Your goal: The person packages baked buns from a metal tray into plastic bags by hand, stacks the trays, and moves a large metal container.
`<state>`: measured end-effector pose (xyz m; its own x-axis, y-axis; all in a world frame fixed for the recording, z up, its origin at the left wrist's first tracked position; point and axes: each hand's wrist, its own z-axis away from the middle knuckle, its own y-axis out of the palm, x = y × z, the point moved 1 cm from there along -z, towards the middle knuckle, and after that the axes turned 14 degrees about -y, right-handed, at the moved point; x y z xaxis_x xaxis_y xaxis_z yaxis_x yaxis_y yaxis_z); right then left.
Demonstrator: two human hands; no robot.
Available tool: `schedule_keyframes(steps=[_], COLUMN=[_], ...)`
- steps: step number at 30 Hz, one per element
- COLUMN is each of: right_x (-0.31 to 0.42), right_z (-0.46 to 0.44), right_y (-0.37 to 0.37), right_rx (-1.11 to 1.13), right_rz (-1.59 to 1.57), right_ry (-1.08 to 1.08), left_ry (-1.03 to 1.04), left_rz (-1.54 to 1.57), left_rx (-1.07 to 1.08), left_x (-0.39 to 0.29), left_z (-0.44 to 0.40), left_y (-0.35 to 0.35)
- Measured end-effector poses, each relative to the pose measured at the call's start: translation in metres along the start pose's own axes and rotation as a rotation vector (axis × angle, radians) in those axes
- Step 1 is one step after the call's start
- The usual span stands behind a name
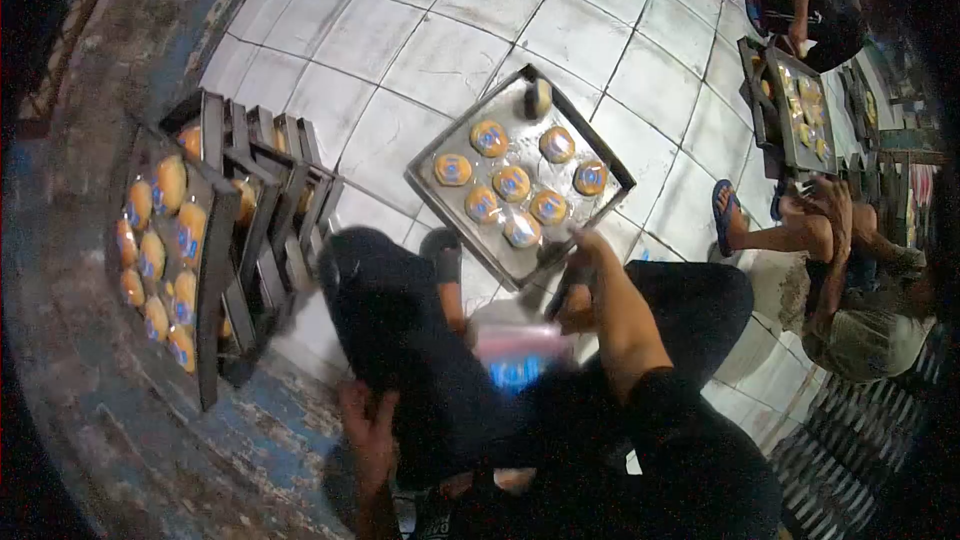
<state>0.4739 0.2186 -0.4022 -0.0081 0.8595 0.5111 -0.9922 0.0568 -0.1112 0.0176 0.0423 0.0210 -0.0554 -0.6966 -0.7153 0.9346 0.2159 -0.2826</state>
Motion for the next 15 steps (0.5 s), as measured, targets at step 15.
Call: schedule_keyframes(steps=[15], right_x=[-0.13], right_z=[-0.063], right_y=[0.03], right_rx=[-0.325], right_rz=[0.148], right_ry=[-0.423], left_ry=[-0.239], left_rz=[0.003], left_rx=[-0.156], left_x=[-0.006], left_z=[-0.013], left_y=[0.001])
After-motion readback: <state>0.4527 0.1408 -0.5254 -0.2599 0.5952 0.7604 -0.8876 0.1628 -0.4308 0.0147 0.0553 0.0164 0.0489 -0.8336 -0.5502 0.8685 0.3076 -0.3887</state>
